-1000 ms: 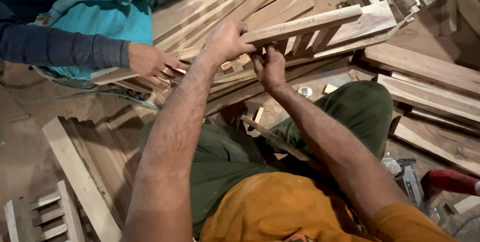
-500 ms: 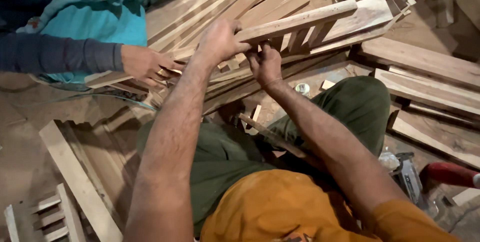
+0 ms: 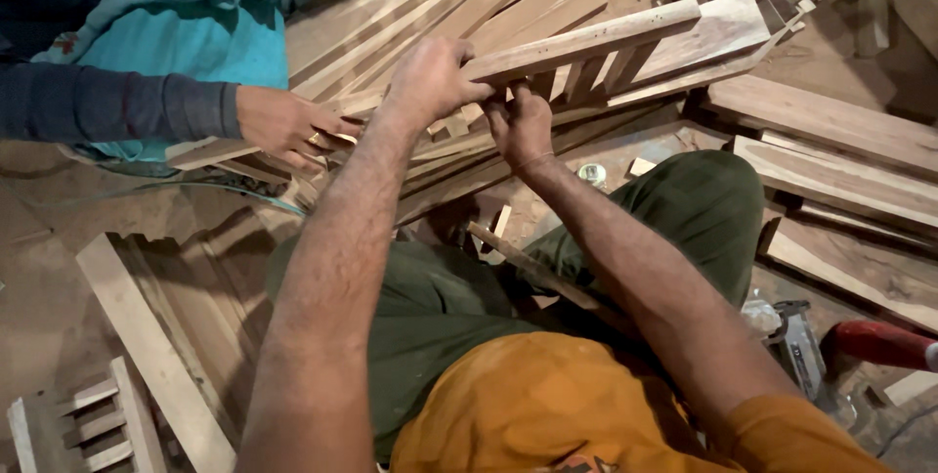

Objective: The person sits on the floor assembling a slatted wooden chair back. They apply wood glue from a red bottle to small wooden blocks, press the blocks into the frame, drive nails with a pneumatic nail gun, tap pieces with a hammer, and reposition the frame while a second person steadies it.

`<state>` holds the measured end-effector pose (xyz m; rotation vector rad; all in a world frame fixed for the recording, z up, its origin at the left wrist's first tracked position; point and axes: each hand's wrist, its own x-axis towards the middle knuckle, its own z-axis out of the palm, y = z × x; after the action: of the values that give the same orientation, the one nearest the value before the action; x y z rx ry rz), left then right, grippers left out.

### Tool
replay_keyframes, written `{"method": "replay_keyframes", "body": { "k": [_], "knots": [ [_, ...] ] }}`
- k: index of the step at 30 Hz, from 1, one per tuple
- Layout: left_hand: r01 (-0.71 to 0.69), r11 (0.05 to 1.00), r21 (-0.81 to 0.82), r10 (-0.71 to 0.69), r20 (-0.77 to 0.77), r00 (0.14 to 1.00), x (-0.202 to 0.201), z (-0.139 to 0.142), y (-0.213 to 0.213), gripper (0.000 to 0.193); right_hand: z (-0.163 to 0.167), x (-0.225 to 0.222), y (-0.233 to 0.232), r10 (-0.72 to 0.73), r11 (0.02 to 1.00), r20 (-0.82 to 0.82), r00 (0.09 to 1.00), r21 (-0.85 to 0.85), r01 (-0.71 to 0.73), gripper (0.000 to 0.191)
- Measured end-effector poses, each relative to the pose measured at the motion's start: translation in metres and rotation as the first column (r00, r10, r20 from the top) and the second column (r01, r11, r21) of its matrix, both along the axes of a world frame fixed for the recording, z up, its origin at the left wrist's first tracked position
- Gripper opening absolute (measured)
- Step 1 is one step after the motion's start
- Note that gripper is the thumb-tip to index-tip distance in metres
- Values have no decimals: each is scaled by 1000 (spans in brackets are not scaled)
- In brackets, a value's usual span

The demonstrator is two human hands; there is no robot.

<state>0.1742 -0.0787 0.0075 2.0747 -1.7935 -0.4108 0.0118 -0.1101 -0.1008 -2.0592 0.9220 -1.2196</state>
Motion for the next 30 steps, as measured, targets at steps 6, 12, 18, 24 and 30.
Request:
{"method": "replay_keyframes", "body": {
  "k": [6, 12, 18, 24, 30],
  "knots": [
    [-10, 1000, 8, 10, -5, 1000, 1, 1, -1, 45, 3, 1, 0, 36, 998, 27, 999, 50, -37, 28],
    [47, 996, -73, -46, 13, 999, 7, -11, -5, 49, -2, -12, 2, 56, 998, -97, 994, 22, -55, 42],
    [56, 993, -108, -57, -2, 998, 9, -15, -4, 50, -3, -61, 30, 138, 989, -81, 987, 60, -133, 30],
    [59, 995, -86, -64, -50, 997, 6, -3, 0, 48, 9, -159, 27, 18, 851, 22, 1000, 524, -27, 19],
    [-17, 998, 55, 26, -165, 986, 6, 3, -2, 46, 2, -321, 15, -384, 888, 155, 910, 332, 317, 19]
  ]
}}
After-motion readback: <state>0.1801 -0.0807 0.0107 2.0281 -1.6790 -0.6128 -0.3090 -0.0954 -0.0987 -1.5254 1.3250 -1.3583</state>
